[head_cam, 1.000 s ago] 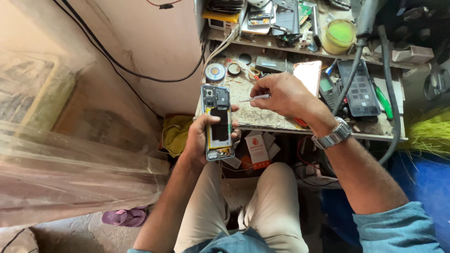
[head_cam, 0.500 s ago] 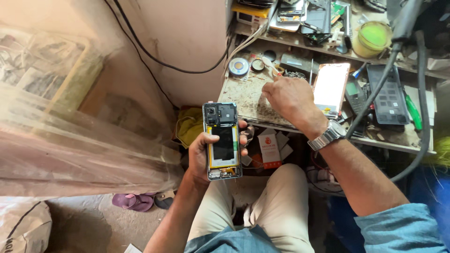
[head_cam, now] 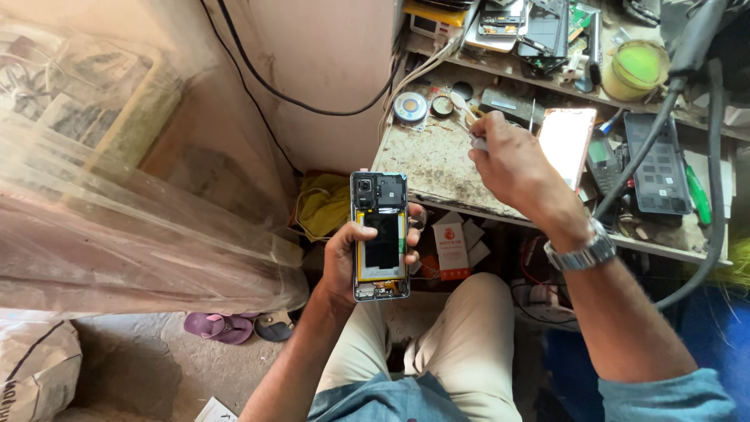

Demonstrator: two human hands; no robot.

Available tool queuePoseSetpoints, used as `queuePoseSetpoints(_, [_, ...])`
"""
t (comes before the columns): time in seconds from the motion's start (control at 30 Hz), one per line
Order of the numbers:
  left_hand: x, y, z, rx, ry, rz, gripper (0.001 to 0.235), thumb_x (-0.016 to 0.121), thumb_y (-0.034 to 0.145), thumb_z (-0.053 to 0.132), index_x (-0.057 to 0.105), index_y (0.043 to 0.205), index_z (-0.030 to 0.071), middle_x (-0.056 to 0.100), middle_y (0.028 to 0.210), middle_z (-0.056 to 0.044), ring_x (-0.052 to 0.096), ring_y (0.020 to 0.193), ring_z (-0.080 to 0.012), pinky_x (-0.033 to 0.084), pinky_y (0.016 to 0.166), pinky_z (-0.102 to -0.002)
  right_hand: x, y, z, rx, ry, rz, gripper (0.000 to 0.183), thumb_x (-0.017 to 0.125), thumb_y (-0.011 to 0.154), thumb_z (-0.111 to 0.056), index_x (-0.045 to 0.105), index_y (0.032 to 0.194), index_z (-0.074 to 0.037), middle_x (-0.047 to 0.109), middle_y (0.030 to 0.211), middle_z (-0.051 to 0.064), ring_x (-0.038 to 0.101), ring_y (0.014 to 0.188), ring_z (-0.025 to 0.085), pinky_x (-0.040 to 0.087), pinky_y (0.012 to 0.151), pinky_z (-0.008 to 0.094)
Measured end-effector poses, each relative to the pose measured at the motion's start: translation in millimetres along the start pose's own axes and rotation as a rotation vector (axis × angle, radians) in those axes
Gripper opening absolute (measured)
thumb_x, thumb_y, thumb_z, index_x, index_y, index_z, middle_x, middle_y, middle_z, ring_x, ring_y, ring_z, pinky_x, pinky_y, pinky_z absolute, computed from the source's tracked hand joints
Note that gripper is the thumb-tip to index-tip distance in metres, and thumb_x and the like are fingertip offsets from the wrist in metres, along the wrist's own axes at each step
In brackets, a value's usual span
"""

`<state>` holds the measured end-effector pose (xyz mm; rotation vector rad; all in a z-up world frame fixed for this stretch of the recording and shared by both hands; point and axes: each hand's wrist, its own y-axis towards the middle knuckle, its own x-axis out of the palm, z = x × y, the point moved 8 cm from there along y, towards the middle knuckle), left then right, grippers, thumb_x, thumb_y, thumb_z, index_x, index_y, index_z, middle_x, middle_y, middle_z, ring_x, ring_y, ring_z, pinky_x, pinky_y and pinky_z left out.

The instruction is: The person disassembles a smartphone by hand and with a prying tool, removes the internal battery and components, and then prepares a replacement screen by removing its protective film.

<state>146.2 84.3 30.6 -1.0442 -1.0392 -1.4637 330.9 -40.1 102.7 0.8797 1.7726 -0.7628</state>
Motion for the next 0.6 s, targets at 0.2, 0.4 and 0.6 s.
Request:
queuePoseSetpoints(0.2, [-5, -1, -3, 0.019, 0.041, 0.022, 0.064, 0.059, 0.083, 0.017, 0.050, 0.141, -0.009, 0.060, 0.132, -0.019, 0.061, 0.102, -0.0247, 0.054, 0.085, -0.039, -27, -60, -68, -0.480, 0.317, 0.174, 0.015, 0.074, 0.094, -0.014, 0.076, 0.107, -0.006, 0.077, 0.097, 0.008, 0.074, 0.079, 0.015, 0.063, 0.062, 0.024])
queuePoseSetpoints(0.4, [-22, -5, -17, -0.035, 0.067, 0.092, 0.048, 0.058, 0.087, 0.020, 0.057, 0.129, -0.004, 0.066, 0.110, -0.020, 0.062, 0.094, -0.0276, 0.054, 0.090, -0.040, -10, -87, -99, -0.555, 0.416, 0.093, 0.022, 0.078, 0.087, -0.014, 0.078, 0.107, -0.005, 0.076, 0.092, 0.008, 0.074, 0.077, 0.017, 0.059, 0.065, 0.029])
queuePoseSetpoints(0.6, [-31, -11, -21, -0.049, 0.125, 0.143, 0.043, 0.057, 0.085, 0.021, 0.060, 0.121, -0.003, 0.068, 0.106, -0.018, 0.065, 0.090, -0.0290, 0.055, 0.087, -0.041, -3, -86, -101, -0.517, 0.376, 0.098, 0.022, 0.079, 0.086, -0.017, 0.079, 0.106, -0.008, 0.074, 0.089, 0.009, 0.073, 0.075, 0.021, 0.058, 0.065, 0.033])
